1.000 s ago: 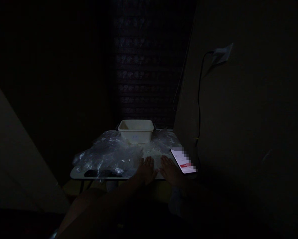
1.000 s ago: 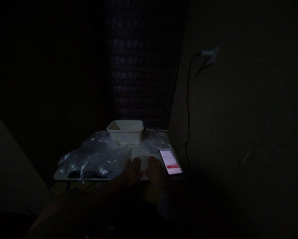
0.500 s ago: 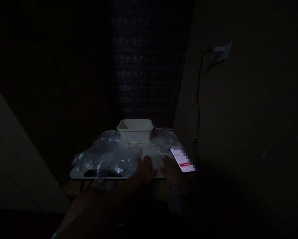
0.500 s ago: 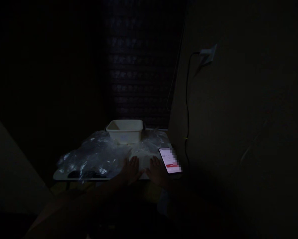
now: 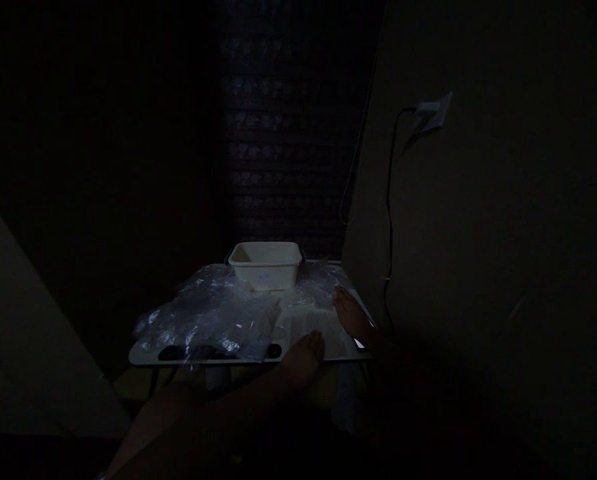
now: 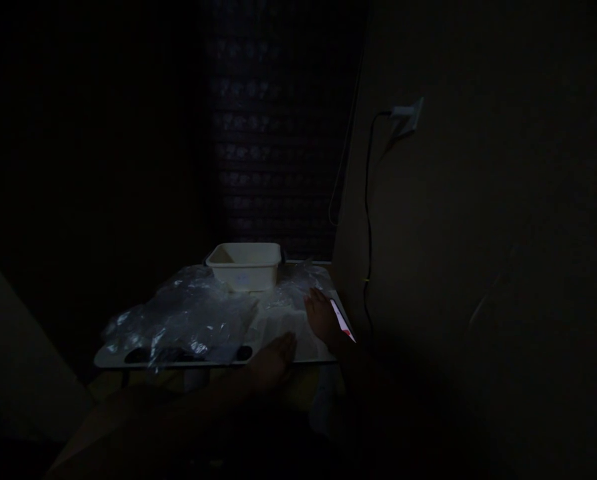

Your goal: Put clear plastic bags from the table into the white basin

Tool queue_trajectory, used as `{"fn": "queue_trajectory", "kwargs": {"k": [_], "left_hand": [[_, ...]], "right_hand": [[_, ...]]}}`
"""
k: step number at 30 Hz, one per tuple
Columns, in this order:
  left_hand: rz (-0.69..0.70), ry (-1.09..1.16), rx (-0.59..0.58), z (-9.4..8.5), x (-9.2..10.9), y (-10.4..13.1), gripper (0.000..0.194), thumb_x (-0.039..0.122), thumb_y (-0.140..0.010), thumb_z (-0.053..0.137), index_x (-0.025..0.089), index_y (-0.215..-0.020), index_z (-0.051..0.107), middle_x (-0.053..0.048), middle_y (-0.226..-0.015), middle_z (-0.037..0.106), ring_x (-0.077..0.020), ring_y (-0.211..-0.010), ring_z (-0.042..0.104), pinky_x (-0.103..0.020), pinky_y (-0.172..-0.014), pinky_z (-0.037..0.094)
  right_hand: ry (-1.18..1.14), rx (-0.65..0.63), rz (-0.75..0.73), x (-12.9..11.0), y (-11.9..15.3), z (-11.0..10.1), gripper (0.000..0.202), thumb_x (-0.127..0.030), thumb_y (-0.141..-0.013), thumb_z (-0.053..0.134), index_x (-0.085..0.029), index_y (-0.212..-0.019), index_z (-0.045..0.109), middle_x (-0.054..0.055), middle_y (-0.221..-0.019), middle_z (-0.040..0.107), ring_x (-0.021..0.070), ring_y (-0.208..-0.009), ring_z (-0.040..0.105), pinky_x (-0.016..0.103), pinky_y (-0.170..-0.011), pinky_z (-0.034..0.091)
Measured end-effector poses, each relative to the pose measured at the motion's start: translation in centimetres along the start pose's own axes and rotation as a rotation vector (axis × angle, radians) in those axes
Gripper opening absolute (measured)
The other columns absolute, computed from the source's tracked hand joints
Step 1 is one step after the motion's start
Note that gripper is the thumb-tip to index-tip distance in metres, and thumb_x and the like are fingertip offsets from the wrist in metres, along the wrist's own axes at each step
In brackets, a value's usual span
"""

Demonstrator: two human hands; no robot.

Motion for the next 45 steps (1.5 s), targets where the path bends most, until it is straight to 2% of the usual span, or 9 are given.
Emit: {"fn": "queue_trajectory", "kwargs": {"k": [6, 10, 14, 18, 21, 25, 33, 39, 45], "left_hand": [[0.02, -0.05, 0.01, 0.9, 0.1, 0.4, 0.038, 0.006, -0.072, 0.027, 0.004, -0.109, 0.034, -0.016, -0.115, 0.034, -0.019, -0.108, 0.026, -0.03, -0.087, 0.021], [0.013, 0.076, 0.026, -0.8, 0.2, 0.5, 0.036, 0.009, -0.073, 0.028, 0.005, -0.107, 0.036, -0.015, -0.114, 0.035, -0.0181, -0.106, 0.03, -0.028, -0.086, 0.024], [-0.114, 0.522, 0.086, -4.1, -2.1, -0.1, 0.031, 0.028, -0.076, 0.027, 0.014, -0.096, 0.047, -0.008, -0.097, 0.052, -0.0168, -0.087, 0.047, -0.026, -0.073, 0.035], [-0.323, 1.162, 0.172, -6.5, -6.3, -0.7, 0.035, 0.037, -0.072, 0.032, 0.011, -0.081, 0.054, -0.005, -0.072, 0.059, -0.0164, -0.069, 0.053, -0.025, -0.06, 0.039], [-0.426, 1.591, 0.222, -7.2, -8.4, -0.5, 0.032, 0.034, -0.07, 0.038, 0.011, -0.087, 0.051, -0.005, -0.069, 0.059, -0.0155, -0.066, 0.054, -0.026, -0.058, 0.04], [-0.52, 1.866, 0.248, -7.0, -9.7, 0.0, 0.029, 0.03, -0.07, 0.039, 0.011, -0.09, 0.049, -0.006, -0.071, 0.058, -0.0154, -0.064, 0.055, -0.027, -0.057, 0.041], [-0.677, 1.924, 0.279, -5.6, -10.9, 0.9, 0.025, 0.028, -0.07, 0.04, 0.011, -0.085, 0.05, -0.004, -0.064, 0.056, -0.0126, -0.052, 0.053, -0.025, -0.048, 0.041], [-0.679, 1.821, 0.313, -5.1, -11.5, 1.3, 0.013, 0.016, -0.06, 0.05, 0.01, -0.072, 0.053, -0.001, -0.059, 0.054, -0.0098, -0.053, 0.051, -0.02, -0.049, 0.039], [-0.731, 1.784, 0.311, -4.9, -12.1, 1.5, 0.025, 0.013, -0.058, 0.046, 0.013, -0.082, 0.053, 0.002, -0.057, 0.051, -0.0057, -0.045, 0.047, -0.015, -0.038, 0.031]], "right_hand": [[0.04, -0.035, -0.048, 0.4, 0.4, 0.4, 0.035, -0.024, -0.077, 0.022, -0.011, -0.1, 0.044, 0.011, -0.109, 0.042, 0.0184, -0.106, 0.028, 0.038, -0.087, 0.022], [-0.156, -0.033, 0.046, 1.5, 0.0, 0.2, 0.037, -0.029, -0.077, 0.021, -0.013, -0.099, 0.045, 0.009, -0.105, 0.046, 0.0164, -0.102, 0.035, 0.036, -0.086, 0.025], [-0.518, -0.09, 0.188, 2.5, -0.4, 0.1, 0.041, -0.036, -0.076, 0.018, -0.014, -0.093, 0.048, 0.009, -0.095, 0.052, 0.0162, -0.09, 0.046, 0.033, -0.079, 0.032], [-0.942, -0.304, 0.333, 2.0, -0.1, 0.8, 0.054, -0.038, -0.077, 0.002, -0.012, -0.097, 0.046, 0.011, -0.091, 0.055, 0.0155, -0.081, 0.051, 0.032, -0.072, 0.037], [-1.078, -0.484, 0.336, 0.5, 0.2, 1.1, 0.058, -0.039, -0.076, -0.001, -0.01, -0.097, 0.045, 0.012, -0.09, 0.055, 0.0159, -0.083, 0.05, 0.032, -0.07, 0.038], [-1.171, -0.627, 0.326, -1.7, 0.5, 1.2, 0.054, -0.041, -0.076, 0.005, -0.01, -0.096, 0.045, 0.012, -0.093, 0.054, 0.0159, -0.085, 0.049, 0.032, -0.069, 0.038], [-1.485, -0.461, 0.483, -2.6, -0.1, 2.2, 0.01, -0.02, -0.066, 0.046, -0.014, -0.072, 0.051, 0.002, -0.07, 0.059, 0.0092, -0.063, 0.054, 0.023, -0.063, 0.04], [-1.541, -0.433, 0.503, -2.1, -0.3, 2.9, 0.006, -0.015, -0.062, 0.051, -0.014, -0.067, 0.054, 0.0, -0.062, 0.058, 0.0081, -0.057, 0.053, 0.02, -0.054, 0.04], [-1.613, -0.412, 0.53, -2.1, -0.4, 2.8, 0.008, -0.01, -0.058, 0.052, -0.015, -0.065, 0.054, -0.001, -0.059, 0.057, 0.0075, -0.053, 0.052, 0.019, -0.052, 0.04]]}}
Point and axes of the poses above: each hand's wrist, its own y-axis away from the middle knuckle, its own z-axis out of the palm, x = y × z, the point moved 6 cm from there along -y, towards the middle knuckle
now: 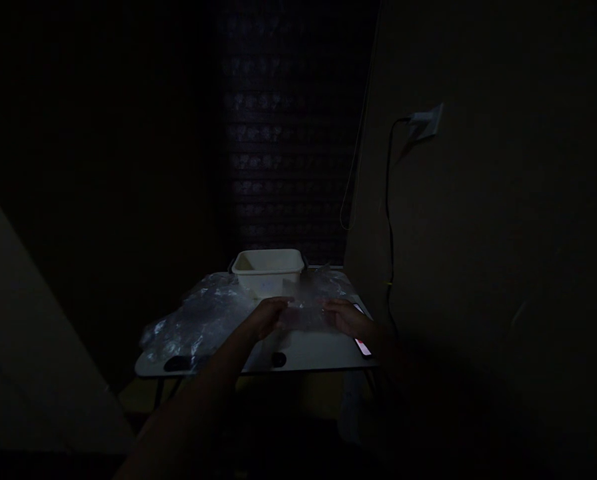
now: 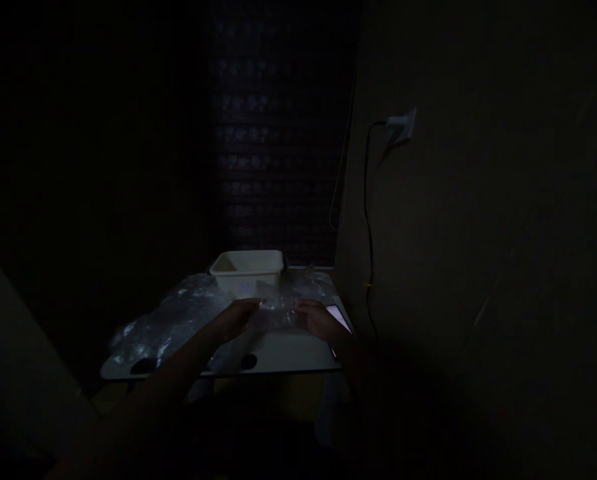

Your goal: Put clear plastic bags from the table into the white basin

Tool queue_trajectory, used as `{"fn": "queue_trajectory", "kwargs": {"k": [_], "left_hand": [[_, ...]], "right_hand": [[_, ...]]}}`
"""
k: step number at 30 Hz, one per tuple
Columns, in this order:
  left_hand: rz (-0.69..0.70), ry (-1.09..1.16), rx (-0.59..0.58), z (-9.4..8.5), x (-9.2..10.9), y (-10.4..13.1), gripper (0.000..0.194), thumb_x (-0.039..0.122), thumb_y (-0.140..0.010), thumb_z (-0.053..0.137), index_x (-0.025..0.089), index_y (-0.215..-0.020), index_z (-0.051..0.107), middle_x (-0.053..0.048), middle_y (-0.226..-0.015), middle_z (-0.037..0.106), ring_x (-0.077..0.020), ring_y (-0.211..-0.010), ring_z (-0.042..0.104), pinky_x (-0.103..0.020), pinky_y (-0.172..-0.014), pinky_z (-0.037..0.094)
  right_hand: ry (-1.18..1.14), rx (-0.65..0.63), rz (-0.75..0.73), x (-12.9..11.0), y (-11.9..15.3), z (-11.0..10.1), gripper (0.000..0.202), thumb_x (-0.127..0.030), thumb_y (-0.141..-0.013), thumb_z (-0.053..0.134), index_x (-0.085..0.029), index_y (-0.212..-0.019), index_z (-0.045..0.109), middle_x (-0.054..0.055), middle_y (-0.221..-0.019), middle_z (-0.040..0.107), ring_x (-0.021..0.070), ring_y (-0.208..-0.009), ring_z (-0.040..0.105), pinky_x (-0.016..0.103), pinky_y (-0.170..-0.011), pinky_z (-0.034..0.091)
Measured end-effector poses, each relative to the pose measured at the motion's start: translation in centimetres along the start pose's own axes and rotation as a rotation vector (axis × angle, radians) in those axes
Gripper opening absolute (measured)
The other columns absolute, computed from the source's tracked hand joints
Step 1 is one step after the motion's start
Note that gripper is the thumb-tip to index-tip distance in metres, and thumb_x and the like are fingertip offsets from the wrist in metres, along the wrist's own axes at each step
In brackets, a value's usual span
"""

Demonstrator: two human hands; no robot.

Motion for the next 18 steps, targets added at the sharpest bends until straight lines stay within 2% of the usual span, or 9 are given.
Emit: {"fn": "queue_trajectory", "kwargs": {"k": [5, 13, 15, 18], "left_hand": [[-0.025, 0.019, -0.042, 0.4, 0.4, 0.6, 0.028, 0.008, -0.056, 0.042, 0.015, -0.082, 0.052, 0.006, -0.046, 0.042, -0.0033, -0.036, 0.04, -0.014, -0.035, 0.029], [0.052, -0.074, -0.035, 0.6, 0.4, 0.6, 0.013, 0.008, -0.056, 0.038, 0.012, -0.063, 0.049, 0.002, -0.052, 0.049, -0.0054, -0.042, 0.046, -0.016, -0.041, 0.035], [0.096, -0.263, -0.003, 0.4, 0.3, 0.2, 0.016, 0.007, -0.058, 0.035, 0.012, -0.064, 0.049, 0.002, -0.05, 0.048, -0.006, -0.043, 0.047, -0.017, -0.043, 0.036], [0.155, -0.745, 0.085, -0.1, 0.0, -0.5, 0.021, 0.009, -0.063, 0.031, 0.011, -0.067, 0.051, -0.002, -0.051, 0.051, -0.0096, -0.049, 0.051, -0.021, -0.047, 0.039]], "right_hand": [[0.002, -0.009, -0.001, -0.4, 0.3, 0.1, 0.014, -0.009, -0.058, 0.05, -0.016, -0.07, 0.055, -0.001, -0.062, 0.057, 0.0078, -0.056, 0.052, 0.02, -0.053, 0.039], [0.073, 0.044, -0.031, -0.6, 0.4, -0.8, 0.011, -0.007, -0.053, 0.051, -0.015, -0.059, 0.056, -0.001, -0.059, 0.057, 0.0087, -0.055, 0.051, 0.022, -0.055, 0.039], [0.111, 0.061, -0.023, -0.3, 0.2, -1.3, 0.011, -0.007, -0.053, 0.051, -0.015, -0.059, 0.055, -0.001, -0.06, 0.057, 0.0093, -0.056, 0.052, 0.023, -0.056, 0.039], [0.185, 0.084, 0.008, 0.3, 0.1, -2.4, 0.015, -0.007, -0.052, 0.05, -0.015, -0.063, 0.055, 0.0, -0.063, 0.057, 0.0104, -0.06, 0.052, 0.023, -0.059, 0.04]]}}
Point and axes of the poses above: each hand's wrist, its own y-axis away from the middle knuckle, its own z-axis out of the palm, x = y × z, the point moved 6 cm from there along -y, towards the middle knuckle
